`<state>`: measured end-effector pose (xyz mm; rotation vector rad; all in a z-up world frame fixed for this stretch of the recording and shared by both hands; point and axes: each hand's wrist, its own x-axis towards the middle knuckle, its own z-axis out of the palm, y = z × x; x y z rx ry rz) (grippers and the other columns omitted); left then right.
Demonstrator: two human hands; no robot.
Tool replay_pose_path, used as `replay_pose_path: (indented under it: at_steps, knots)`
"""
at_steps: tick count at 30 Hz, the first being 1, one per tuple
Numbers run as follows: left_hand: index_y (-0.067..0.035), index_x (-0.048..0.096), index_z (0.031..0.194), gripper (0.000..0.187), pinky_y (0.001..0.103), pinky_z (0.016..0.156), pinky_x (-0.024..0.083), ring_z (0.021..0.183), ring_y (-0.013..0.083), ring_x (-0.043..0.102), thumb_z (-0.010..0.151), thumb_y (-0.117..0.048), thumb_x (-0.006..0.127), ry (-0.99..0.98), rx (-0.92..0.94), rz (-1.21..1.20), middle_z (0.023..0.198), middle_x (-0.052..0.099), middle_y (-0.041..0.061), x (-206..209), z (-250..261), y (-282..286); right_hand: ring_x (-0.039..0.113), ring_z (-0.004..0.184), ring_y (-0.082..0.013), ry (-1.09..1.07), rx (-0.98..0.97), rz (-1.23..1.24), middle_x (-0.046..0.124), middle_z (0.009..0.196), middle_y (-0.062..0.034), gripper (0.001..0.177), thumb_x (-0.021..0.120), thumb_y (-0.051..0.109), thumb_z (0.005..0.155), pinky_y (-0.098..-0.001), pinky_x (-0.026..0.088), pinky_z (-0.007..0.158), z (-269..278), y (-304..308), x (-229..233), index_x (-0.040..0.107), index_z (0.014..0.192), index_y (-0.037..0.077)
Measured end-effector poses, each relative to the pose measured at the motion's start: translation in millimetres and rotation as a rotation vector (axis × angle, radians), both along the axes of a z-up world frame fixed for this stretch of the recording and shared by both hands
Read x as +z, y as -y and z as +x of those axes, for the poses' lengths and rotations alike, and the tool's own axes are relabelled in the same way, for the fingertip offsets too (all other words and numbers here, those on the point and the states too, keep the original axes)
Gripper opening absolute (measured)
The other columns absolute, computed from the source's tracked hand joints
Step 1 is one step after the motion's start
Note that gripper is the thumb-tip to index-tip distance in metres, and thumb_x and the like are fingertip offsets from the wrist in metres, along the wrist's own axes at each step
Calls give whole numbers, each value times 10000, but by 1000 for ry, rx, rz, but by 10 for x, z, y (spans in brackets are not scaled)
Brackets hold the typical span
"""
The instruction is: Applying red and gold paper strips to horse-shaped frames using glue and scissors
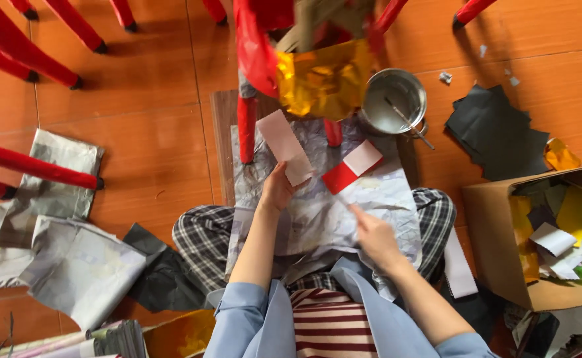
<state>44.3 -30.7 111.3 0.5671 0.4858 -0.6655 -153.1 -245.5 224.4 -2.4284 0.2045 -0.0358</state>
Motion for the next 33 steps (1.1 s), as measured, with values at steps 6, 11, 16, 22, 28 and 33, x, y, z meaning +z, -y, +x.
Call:
replay_pose_path:
  at_steps: [6, 11, 16, 22, 28, 33]
  knots:
    - [-197, 536, 1305, 307, 680, 920, 470, 1109, 378, 640, 1010, -273, 498, 53, -50, -58, 1273, 635, 134, 640, -61, 150, 688, 871, -353, 71, -273, -382, 724, 955, -136, 346, 599, 164, 912, -475, 555, 768, 471, 1054, 133, 679, 1239, 243]
    - [-155, 582, 1233, 300, 569, 910, 529, 1043, 307, 677, 994, -321, 512, 40, -114, -152, 1221, 669, 111, 1069, -135, 255, 722, 836, -285, -189, -368, -605, 723, 943, 15, 330, 597, 335, 882, -449, 584, 706, 1245, 1671, -344, 644, 1185, 457]
    - [-42, 556, 1237, 420, 378, 690, 588, 805, 282, 689, 989, -378, 518, -22, -209, -212, 1146, 675, 151, 397, 19, 151, 655, 907, -443, 586, 229, -493, 700, 1014, -227, 278, 524, 96, 879, -507, 528, 743, 1361, 157, 1838, 710, 1086, 104]
    - [-141, 606, 1314, 615, 237, 454, 485, 595, 212, 638, 964, -619, 440, 290, -433, 392, 817, 648, 89, 1783, -268, 84, 538, 1236, -306, 876, 434, -415, 587, 1256, -94, 129, 656, 143, 677, -449, 373, 1038, 1503, -123, 1451, 627, 802, 149]
    - [-130, 516, 1304, 662, 341, 1084, 358, 1292, 223, 456, 722, -202, 824, 1188, -170, 1192, 1321, 499, 86, 2795, -279, -325, 495, 1281, -303, 509, 579, 245, 555, 1244, -117, 103, 616, -10, 838, -333, 495, 889, 1338, -199, 2521, 649, 848, 87]
    - [-85, 738, 886, 126, 245, 703, 479, 903, 161, 629, 784, -12, 751, 1187, -113, 776, 1035, 711, 76, 3319, -187, -705, 628, 1018, -210, 537, 613, 468, 630, 1176, -144, 91, 623, 20, 871, -251, 562, 853, 1313, 10, 3042, 680, 937, 46]
